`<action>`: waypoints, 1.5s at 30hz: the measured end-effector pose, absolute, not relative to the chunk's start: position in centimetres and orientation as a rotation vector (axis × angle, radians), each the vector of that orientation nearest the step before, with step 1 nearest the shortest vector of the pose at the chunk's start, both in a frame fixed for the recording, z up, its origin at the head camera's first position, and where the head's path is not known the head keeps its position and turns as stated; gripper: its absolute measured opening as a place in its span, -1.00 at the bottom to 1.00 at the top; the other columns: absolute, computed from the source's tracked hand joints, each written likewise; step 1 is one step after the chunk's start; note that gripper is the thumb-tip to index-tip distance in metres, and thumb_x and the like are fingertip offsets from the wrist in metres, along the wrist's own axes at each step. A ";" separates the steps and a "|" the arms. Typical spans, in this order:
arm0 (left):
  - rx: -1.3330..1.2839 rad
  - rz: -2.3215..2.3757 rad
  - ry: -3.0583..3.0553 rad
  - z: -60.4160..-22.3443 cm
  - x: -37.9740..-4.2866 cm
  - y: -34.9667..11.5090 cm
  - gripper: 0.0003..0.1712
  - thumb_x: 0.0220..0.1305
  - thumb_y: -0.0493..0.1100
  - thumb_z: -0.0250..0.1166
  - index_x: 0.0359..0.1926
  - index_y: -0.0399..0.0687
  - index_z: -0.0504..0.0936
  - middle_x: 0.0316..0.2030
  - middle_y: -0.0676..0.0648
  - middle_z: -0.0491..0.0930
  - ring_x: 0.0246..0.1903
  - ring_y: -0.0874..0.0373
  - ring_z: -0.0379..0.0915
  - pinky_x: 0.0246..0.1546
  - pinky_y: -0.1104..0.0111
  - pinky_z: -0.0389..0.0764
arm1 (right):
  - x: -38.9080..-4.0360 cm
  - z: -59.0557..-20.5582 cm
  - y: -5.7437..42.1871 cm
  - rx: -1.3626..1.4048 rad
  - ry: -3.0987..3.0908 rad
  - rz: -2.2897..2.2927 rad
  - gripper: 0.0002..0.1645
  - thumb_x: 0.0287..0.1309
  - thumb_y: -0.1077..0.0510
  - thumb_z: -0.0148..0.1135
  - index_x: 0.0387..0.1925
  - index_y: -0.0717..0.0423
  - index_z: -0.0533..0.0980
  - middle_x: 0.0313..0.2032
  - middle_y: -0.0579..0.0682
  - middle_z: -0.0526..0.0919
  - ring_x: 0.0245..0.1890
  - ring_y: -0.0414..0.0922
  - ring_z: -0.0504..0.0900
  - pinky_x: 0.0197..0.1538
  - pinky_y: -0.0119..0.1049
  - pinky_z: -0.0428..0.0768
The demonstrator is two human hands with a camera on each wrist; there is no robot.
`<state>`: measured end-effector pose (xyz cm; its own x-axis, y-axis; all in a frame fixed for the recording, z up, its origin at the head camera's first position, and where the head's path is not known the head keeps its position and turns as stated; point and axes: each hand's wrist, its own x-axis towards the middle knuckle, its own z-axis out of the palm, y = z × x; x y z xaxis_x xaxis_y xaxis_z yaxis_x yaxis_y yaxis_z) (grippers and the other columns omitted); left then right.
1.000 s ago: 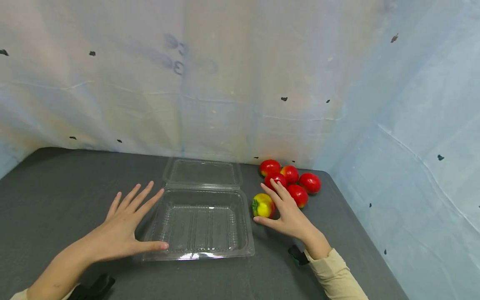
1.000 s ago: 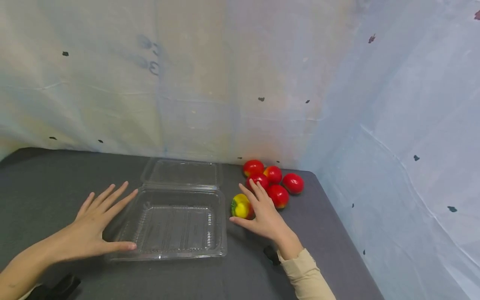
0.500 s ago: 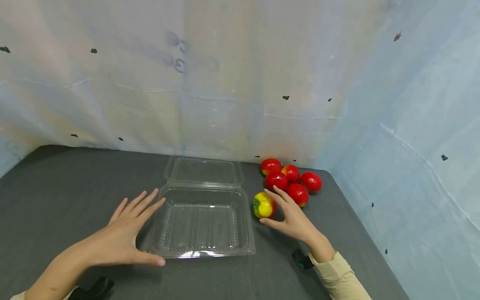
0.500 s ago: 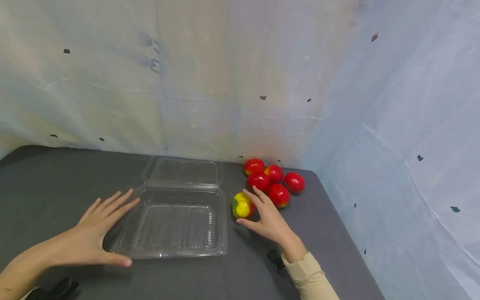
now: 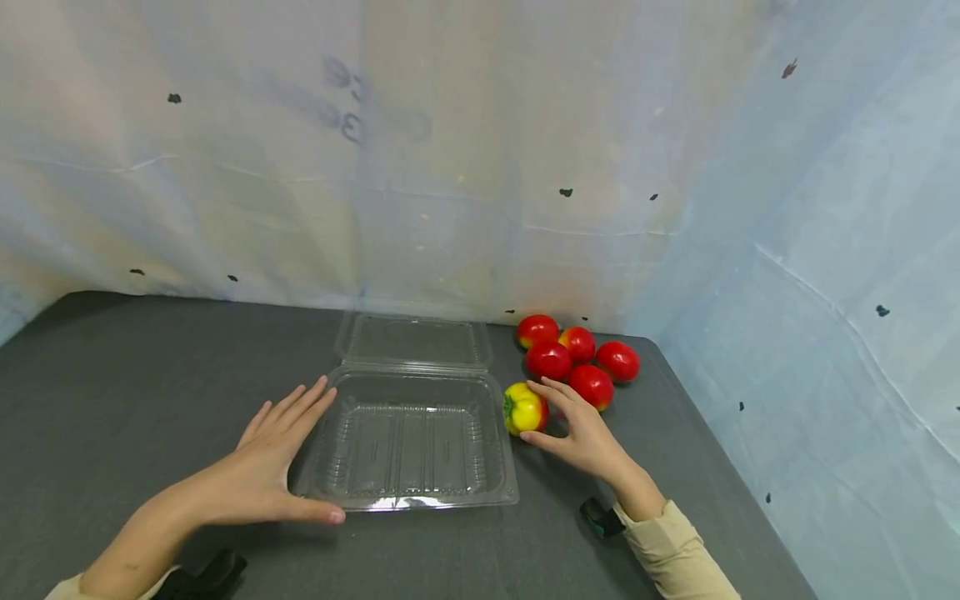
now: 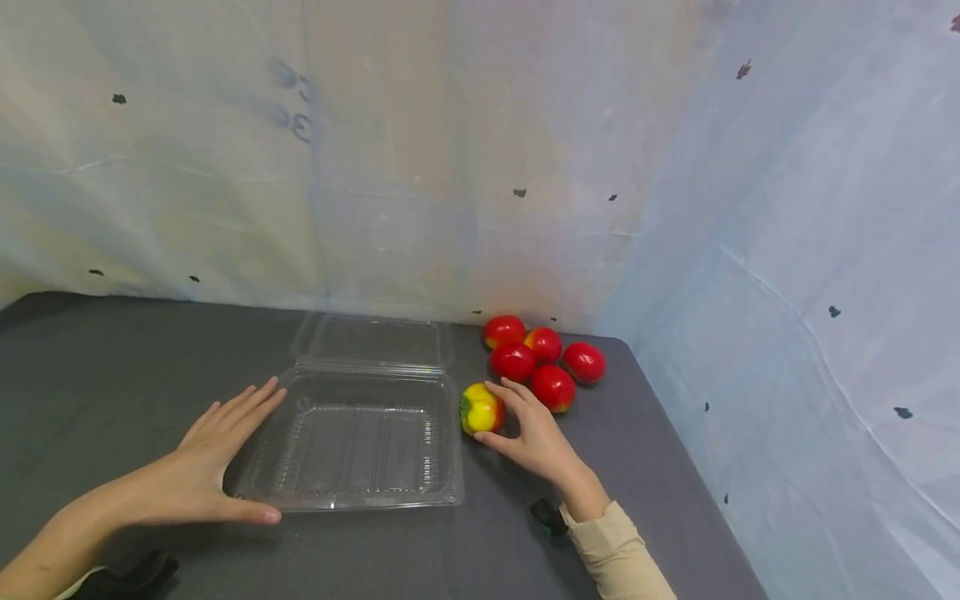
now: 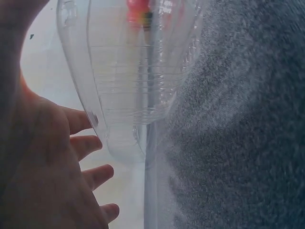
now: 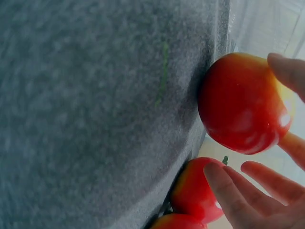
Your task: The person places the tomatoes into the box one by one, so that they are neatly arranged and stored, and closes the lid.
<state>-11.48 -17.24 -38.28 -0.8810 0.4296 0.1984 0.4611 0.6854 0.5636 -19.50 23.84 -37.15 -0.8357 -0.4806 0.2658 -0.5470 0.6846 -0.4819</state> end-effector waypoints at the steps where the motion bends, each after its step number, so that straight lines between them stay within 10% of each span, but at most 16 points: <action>1: -0.749 -0.975 -2.837 -38.3 -11.4 -17.2 0.47 -0.23 0.45 0.44 0.53 0.02 -0.21 0.52 -0.14 -0.28 0.46 -0.27 -0.37 0.30 -0.29 -0.41 | -19.6 -37.3 23.8 0.859 -2.766 0.852 -0.18 -0.03 0.04 0.48 0.28 0.08 0.39 0.29 0.21 0.38 0.24 0.07 0.42 0.02 -0.03 0.61; 45: -0.709 -1.055 -2.861 -38.1 -11.8 -14.9 0.46 -0.20 0.43 0.43 0.53 -0.03 -0.23 0.52 -0.21 -0.30 0.45 -0.33 -0.38 0.29 -0.30 -0.36 | -20.9 -30.6 22.4 0.865 -2.631 0.867 -0.17 -0.11 0.12 0.53 0.25 0.11 0.40 0.09 0.04 0.54 -0.04 -0.06 0.58 -0.12 -0.18 0.68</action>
<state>-11.84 -14.85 -38.07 -0.8974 0.4102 0.1625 0.4175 0.6702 0.6136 -20.95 22.38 -30.57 -0.7966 -0.4616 0.3903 -0.6032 0.6490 -0.4636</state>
